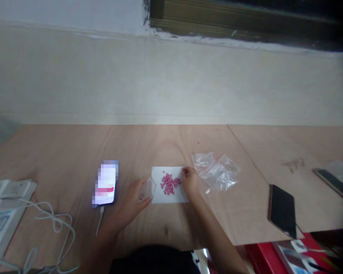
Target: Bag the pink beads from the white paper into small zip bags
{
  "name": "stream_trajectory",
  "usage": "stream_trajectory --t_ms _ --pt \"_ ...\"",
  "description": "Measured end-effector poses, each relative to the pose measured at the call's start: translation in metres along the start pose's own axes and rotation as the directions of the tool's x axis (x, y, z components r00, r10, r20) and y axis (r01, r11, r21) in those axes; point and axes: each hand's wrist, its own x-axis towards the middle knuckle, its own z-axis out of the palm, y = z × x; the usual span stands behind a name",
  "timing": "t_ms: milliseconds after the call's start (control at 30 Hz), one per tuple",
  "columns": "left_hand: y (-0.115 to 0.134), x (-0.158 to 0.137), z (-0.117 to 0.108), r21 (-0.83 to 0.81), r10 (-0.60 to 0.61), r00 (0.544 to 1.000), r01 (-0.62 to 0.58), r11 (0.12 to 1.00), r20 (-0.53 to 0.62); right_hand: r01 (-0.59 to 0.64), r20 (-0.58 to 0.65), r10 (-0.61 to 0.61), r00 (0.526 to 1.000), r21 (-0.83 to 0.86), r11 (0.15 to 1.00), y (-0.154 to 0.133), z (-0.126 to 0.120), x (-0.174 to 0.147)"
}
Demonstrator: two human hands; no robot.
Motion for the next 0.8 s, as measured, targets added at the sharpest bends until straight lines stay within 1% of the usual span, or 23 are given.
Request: stream_trajectory --t_ms 200,367,433,533,600,700,800 --pt "0.004 0.009 -0.002 0.033 0.028 0.999 -0.029 0.999 0.024 -0.008 -0.032 0.009 0.999 0.039 0.999 0.005 0.0 0.003" --pt "0.006 0.001 0.002 0.005 -0.024 0.999 0.024 1.0 0.048 0.002 -0.02 0.0 1.0 0.084 0.996 0.0 -0.01 -0.009" --pt "0.006 -0.005 0.004 -0.006 -0.042 0.998 0.043 0.999 0.053 -0.016 0.007 0.016 1.0 0.13 0.991 -0.005 -0.016 -0.017" --pt "0.006 -0.012 0.007 -0.038 -0.045 0.998 0.047 0.998 0.047 -0.07 0.09 0.048 0.995 0.27 0.96 -0.021 -0.027 -0.032" --pt "0.006 -0.014 0.009 -0.062 -0.035 0.998 0.038 0.997 0.05 -0.089 0.156 0.034 0.987 0.362 0.928 -0.036 -0.035 -0.043" --pt "0.005 -0.014 0.012 -0.071 -0.007 0.999 0.01 0.997 0.05 -0.079 0.238 -0.042 0.97 0.48 0.874 -0.062 -0.044 -0.059" --pt "0.004 -0.009 0.013 -0.047 0.032 0.999 -0.03 0.998 0.036 -0.027 0.269 -0.135 0.954 0.524 0.851 -0.085 -0.048 -0.07"
